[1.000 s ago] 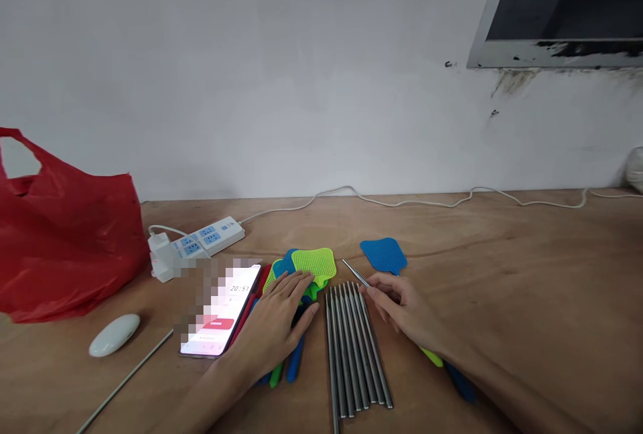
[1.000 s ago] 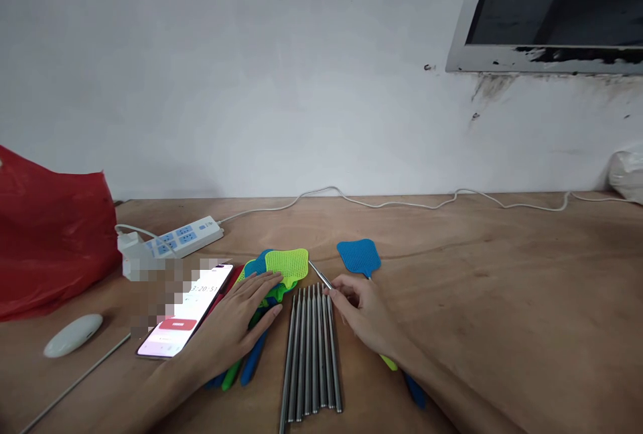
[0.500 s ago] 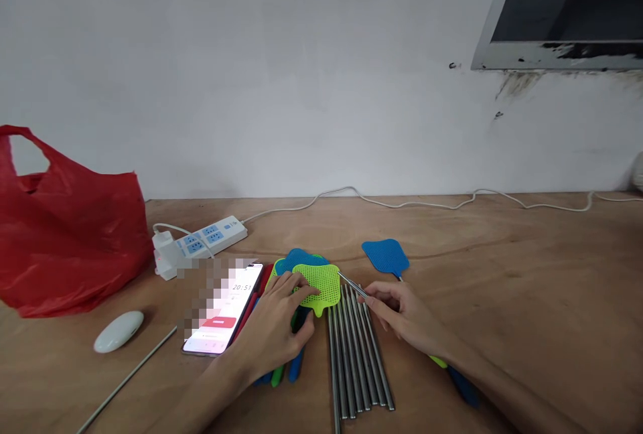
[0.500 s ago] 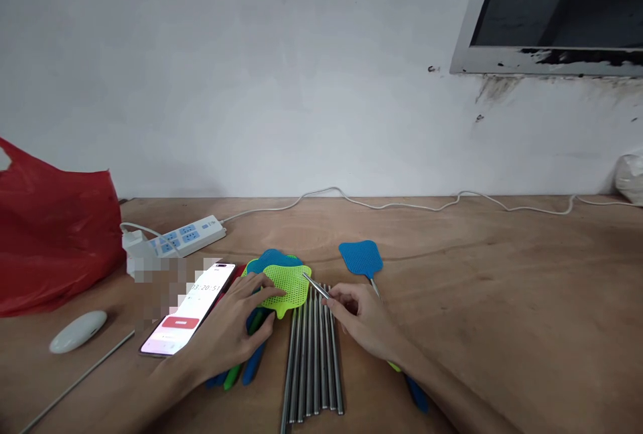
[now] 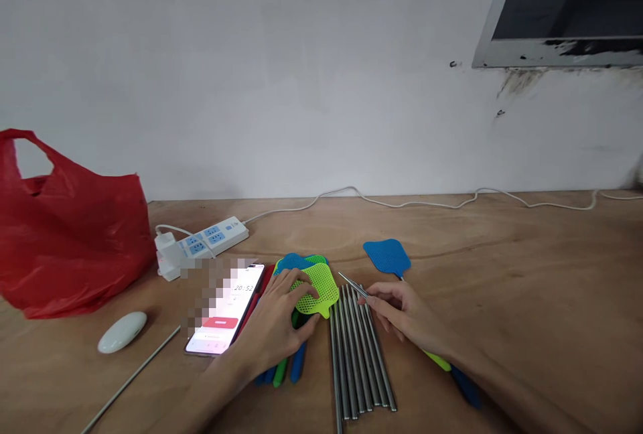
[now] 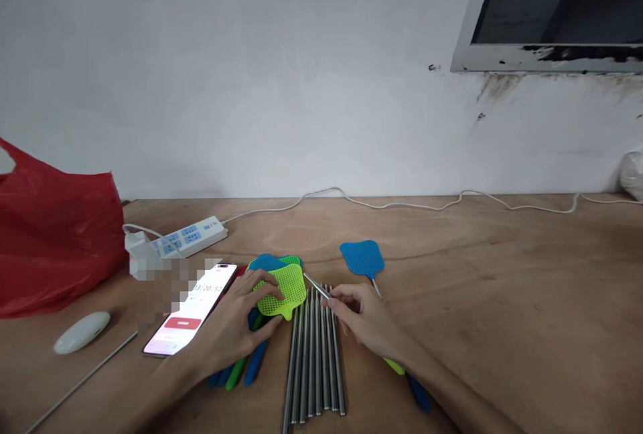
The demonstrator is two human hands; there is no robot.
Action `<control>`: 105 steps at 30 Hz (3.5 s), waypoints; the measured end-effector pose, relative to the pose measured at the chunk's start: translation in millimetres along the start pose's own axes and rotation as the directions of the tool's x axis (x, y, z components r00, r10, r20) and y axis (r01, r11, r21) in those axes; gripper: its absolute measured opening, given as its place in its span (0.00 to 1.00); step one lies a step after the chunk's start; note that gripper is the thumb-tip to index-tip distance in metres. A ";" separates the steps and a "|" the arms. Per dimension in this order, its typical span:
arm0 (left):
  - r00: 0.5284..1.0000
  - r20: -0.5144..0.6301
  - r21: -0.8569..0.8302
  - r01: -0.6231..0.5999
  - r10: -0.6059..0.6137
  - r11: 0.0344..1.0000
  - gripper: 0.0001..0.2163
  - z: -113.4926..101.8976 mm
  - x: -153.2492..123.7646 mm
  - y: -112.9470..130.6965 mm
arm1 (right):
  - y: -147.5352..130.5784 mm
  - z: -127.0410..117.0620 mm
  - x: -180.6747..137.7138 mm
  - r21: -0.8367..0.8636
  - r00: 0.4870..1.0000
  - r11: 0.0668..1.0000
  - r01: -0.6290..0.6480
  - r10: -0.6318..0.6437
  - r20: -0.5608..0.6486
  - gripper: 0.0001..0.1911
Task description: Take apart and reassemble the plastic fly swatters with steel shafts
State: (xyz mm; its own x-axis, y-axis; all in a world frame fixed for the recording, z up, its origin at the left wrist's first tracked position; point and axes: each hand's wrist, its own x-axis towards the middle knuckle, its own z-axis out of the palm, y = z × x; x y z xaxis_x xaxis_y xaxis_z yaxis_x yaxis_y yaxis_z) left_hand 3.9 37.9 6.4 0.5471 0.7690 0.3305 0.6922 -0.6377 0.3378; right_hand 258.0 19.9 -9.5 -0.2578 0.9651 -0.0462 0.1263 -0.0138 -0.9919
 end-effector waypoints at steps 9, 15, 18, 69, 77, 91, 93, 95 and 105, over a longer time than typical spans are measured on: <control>0.997 0.000 0.003 0.079 -0.079 0.997 0.09 0.7 0.6 -2.3 | 4.0 -13.1 11.8 0.371 0.992 0.923 -0.104 0.071 0.101 0.21; 0.994 0.004 0.016 0.107 -0.107 0.994 0.08 -1.5 -0.3 -0.7 | 7.8 -15.1 15.4 0.532 0.973 0.824 -0.194 0.092 0.213 0.19; 0.995 0.002 0.030 0.097 -0.097 0.995 0.08 -1.5 0.5 -0.3 | 6.4 -16.8 13.9 0.594 0.964 0.774 -0.217 0.075 0.253 0.20; 0.963 -0.130 -0.186 0.211 -0.237 0.960 0.18 -3.2 1.7 -0.6 | -6.8 -14.9 5.2 0.745 0.928 0.622 -0.240 -0.077 0.364 0.24; 0.969 -0.138 -0.104 0.190 -0.204 0.976 0.19 1.2 1.8 -5.9 | -9.9 -13.0 3.2 0.755 0.926 0.610 -0.239 -0.091 0.367 0.24; 0.979 -0.068 -0.080 0.185 -0.191 0.979 0.23 0.0 1.4 -4.5 | -11.7 -14.1 1.9 0.791 0.937 0.571 -0.219 -0.102 0.333 0.25; 0.977 -0.089 -0.106 0.183 -0.192 0.977 0.23 -1.4 1.7 -1.7 | -11.8 -14.2 1.6 0.791 0.938 0.573 -0.215 -0.103 0.330 0.24; 0.973 -0.099 -0.124 0.195 -0.208 0.973 0.24 -2.5 1.8 0.7 | -11.4 -14.8 1.9 0.787 0.937 0.578 -0.217 -0.103 0.334 0.25; 0.943 -0.133 -0.128 0.290 -0.306 0.949 0.25 -4.9 2.1 0.5 | -5.1 -11.0 1.8 0.574 0.831 0.718 -0.393 0.010 0.556 0.25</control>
State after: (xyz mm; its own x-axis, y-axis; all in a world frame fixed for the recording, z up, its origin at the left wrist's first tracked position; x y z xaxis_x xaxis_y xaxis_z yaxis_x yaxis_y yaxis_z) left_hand 3.1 39.0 11.6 0.2415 0.9143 0.3253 0.7552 -0.3875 0.5287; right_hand 267.5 24.6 -3.2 -0.7458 0.6562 -0.1145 -0.3578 -0.5397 -0.7621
